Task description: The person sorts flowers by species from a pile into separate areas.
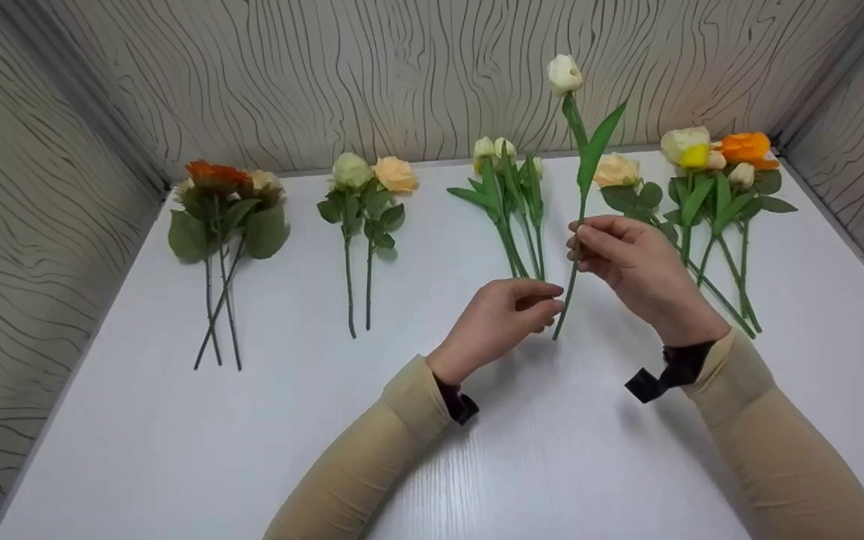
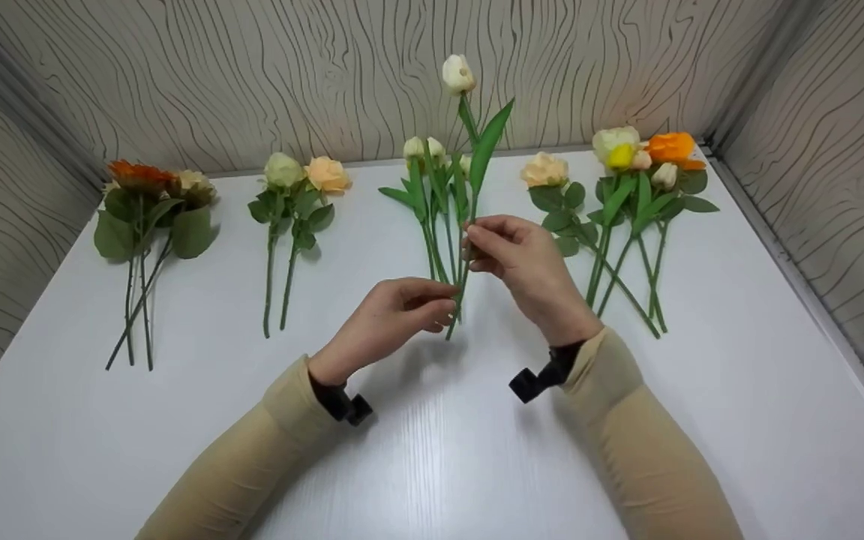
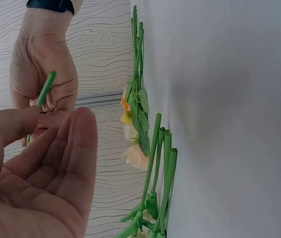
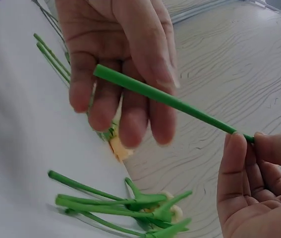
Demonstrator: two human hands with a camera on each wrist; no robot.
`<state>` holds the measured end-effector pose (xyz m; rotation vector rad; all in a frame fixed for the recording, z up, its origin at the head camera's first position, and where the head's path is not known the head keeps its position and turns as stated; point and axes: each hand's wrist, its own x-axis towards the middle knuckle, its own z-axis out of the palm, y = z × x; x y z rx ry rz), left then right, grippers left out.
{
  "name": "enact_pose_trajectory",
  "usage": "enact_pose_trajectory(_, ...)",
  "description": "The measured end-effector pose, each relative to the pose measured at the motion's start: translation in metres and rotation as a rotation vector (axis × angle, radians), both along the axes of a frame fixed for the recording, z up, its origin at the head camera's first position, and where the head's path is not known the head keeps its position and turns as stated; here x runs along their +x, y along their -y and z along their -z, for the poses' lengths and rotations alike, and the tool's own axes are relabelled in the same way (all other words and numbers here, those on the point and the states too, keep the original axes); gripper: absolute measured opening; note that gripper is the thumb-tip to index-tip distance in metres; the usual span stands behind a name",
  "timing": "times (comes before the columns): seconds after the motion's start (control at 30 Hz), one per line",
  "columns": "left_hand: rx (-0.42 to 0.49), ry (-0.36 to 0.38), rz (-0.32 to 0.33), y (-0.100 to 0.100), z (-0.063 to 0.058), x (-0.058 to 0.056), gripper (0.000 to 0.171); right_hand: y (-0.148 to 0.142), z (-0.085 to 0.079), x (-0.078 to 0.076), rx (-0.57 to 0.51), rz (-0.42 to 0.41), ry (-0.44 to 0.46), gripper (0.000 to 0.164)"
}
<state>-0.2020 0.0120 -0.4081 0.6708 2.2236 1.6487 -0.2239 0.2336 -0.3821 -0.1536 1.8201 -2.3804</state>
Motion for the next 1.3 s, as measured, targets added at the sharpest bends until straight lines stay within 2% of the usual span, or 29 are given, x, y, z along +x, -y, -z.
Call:
enact_pose_trajectory(0.1,0.105,0.095,0.014,0.001,0.0,-0.001,0.02,0.008,0.003,0.002,-0.009,-0.002,-0.002,0.025)
enact_pose_trajectory(0.2,0.168,0.146,0.019,0.002,0.001,-0.001,0.016,0.011,0.006,0.002,-0.016,-0.003,0.01,0.027)
enact_pose_trajectory(0.3,0.171,0.155,0.017,0.002,0.001,-0.001,0.015,0.012,0.007,0.003,-0.019,-0.008,0.027,0.027)
enact_pose_trajectory(0.5,0.116,0.147,0.003,0.002,0.001,-0.001,0.013,0.011,0.009,0.003,-0.013,0.008,0.04,0.029)
enact_pose_trajectory(0.77,-0.019,0.061,-0.029,0.002,0.0,0.0,0.012,0.011,0.009,0.003,0.031,0.074,0.064,0.037)
enact_pose_trajectory(0.9,-0.059,0.034,-0.017,0.004,-0.001,-0.001,0.013,0.012,0.01,0.004,0.073,0.087,0.051,0.04)
enact_pose_trajectory(1.0,-0.136,-0.039,-0.009,0.008,-0.005,-0.004,0.016,0.011,0.011,0.001,0.103,0.096,0.045,0.041)
enact_pose_trajectory(1.07,-0.194,-0.103,-0.027,0.013,-0.01,-0.007,0.019,0.011,0.011,-0.004,0.143,0.111,0.065,0.041)
enact_pose_trajectory(1.17,-0.254,-0.193,-0.097,0.024,-0.019,-0.011,0.022,0.013,0.011,-0.017,0.241,0.121,0.115,0.043)
enact_pose_trajectory(1.3,-0.244,-0.229,-0.159,0.034,-0.026,-0.015,0.024,0.019,0.011,-0.041,0.345,0.115,0.173,0.046)
